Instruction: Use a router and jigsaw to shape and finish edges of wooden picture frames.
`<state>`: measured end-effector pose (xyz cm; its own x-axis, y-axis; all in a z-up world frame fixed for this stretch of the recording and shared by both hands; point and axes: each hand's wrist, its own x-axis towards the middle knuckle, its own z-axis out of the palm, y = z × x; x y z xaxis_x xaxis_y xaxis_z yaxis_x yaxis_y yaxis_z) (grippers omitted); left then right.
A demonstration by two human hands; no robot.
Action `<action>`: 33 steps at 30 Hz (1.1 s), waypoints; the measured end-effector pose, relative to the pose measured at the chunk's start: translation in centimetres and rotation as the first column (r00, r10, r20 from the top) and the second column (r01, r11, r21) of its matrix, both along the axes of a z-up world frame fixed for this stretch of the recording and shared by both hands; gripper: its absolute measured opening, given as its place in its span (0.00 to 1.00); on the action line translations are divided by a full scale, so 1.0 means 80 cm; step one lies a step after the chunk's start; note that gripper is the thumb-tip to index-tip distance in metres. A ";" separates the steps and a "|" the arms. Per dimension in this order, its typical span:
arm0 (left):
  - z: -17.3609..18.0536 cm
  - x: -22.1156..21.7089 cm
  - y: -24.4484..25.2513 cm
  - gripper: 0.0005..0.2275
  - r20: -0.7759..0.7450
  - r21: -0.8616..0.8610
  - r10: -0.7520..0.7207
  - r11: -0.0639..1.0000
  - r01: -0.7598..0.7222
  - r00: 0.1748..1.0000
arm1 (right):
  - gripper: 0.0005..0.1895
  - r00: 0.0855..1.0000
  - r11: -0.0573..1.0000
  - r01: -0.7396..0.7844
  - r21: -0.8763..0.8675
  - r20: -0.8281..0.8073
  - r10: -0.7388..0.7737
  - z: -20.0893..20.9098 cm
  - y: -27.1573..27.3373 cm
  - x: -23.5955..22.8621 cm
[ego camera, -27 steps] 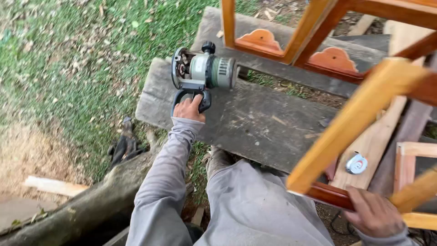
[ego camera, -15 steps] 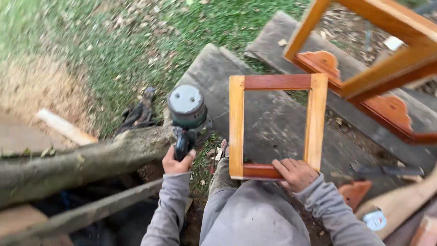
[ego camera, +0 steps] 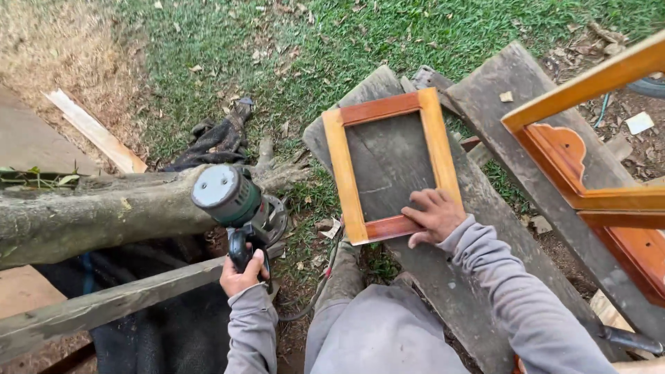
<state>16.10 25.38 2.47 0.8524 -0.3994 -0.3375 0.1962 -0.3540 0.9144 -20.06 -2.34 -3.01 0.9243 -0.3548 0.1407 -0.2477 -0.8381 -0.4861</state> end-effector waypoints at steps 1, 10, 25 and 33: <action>0.003 0.000 -0.008 0.11 -0.005 0.010 0.011 1.000 -0.011 1.000 | 0.41 1.000 1.000 -0.011 0.010 -0.005 0.011 0.020 -0.004 0.011; 0.014 0.011 -0.109 0.12 -0.001 -0.138 -0.195 0.971 0.193 0.981 | 0.46 0.458 0.455 0.888 -0.069 0.035 -0.888 -0.073 -0.066 0.082; -0.078 0.002 -0.343 0.13 0.181 -0.352 -0.530 0.751 0.558 0.828 | 0.26 0.602 0.609 0.786 0.105 0.093 -0.793 -0.076 -0.186 0.162; -0.083 0.005 -0.368 0.17 0.182 -0.260 -0.605 0.731 0.631 0.775 | 0.30 0.591 0.589 0.785 0.190 0.054 -0.805 -0.067 -0.185 0.168</action>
<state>16.50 -4.02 -4.17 0.4009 -0.9141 -0.0611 -0.0492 -0.0880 0.9949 -6.65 -17.17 -8.38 0.2420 -0.9628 0.1200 -0.7146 -0.2605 -0.6492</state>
